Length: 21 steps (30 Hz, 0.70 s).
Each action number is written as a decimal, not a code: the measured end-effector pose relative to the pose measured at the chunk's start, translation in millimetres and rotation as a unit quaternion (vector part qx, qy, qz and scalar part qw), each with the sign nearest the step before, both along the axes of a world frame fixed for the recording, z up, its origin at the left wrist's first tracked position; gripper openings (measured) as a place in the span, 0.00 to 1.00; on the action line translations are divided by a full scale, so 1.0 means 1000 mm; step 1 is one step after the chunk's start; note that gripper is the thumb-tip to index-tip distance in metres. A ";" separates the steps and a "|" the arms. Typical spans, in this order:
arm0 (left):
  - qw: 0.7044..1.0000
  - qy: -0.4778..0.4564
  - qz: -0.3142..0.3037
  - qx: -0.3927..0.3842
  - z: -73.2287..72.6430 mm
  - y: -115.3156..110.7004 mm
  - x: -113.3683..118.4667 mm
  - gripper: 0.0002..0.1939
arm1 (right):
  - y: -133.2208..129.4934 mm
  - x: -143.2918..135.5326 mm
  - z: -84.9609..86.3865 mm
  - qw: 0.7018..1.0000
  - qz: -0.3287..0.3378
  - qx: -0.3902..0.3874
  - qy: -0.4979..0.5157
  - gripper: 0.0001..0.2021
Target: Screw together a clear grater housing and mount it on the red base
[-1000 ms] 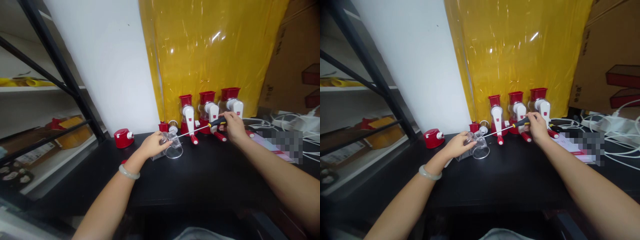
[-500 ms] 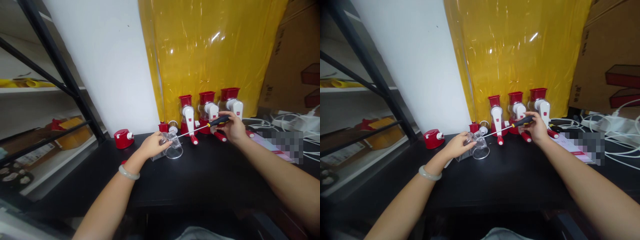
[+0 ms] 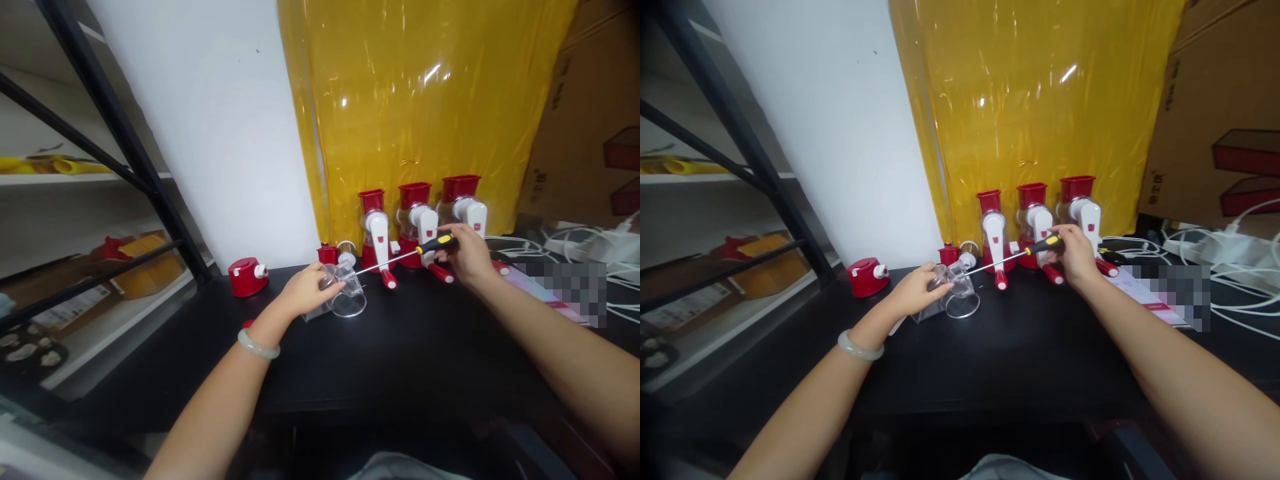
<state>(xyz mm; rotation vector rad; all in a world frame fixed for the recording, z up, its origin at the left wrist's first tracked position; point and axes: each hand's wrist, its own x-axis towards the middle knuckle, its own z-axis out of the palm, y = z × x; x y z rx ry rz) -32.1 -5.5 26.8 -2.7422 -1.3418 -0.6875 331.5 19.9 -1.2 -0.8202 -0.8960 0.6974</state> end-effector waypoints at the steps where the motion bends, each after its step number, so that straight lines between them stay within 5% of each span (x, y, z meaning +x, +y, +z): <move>1: 1.000 0.000 0.000 0.001 0.000 0.000 0.000 0.28 | 0.000 0.000 0.000 1.000 -0.002 0.010 -0.007 0.10; 13: 1.000 0.002 0.007 -0.004 0.000 0.000 0.000 0.28 | -0.004 -0.002 0.000 0.998 -0.026 0.020 -0.047 0.20; 21: 1.000 -0.002 0.002 0.003 -0.001 0.001 0.000 0.28 | -0.001 0.001 -0.002 1.000 0.028 0.001 0.003 0.10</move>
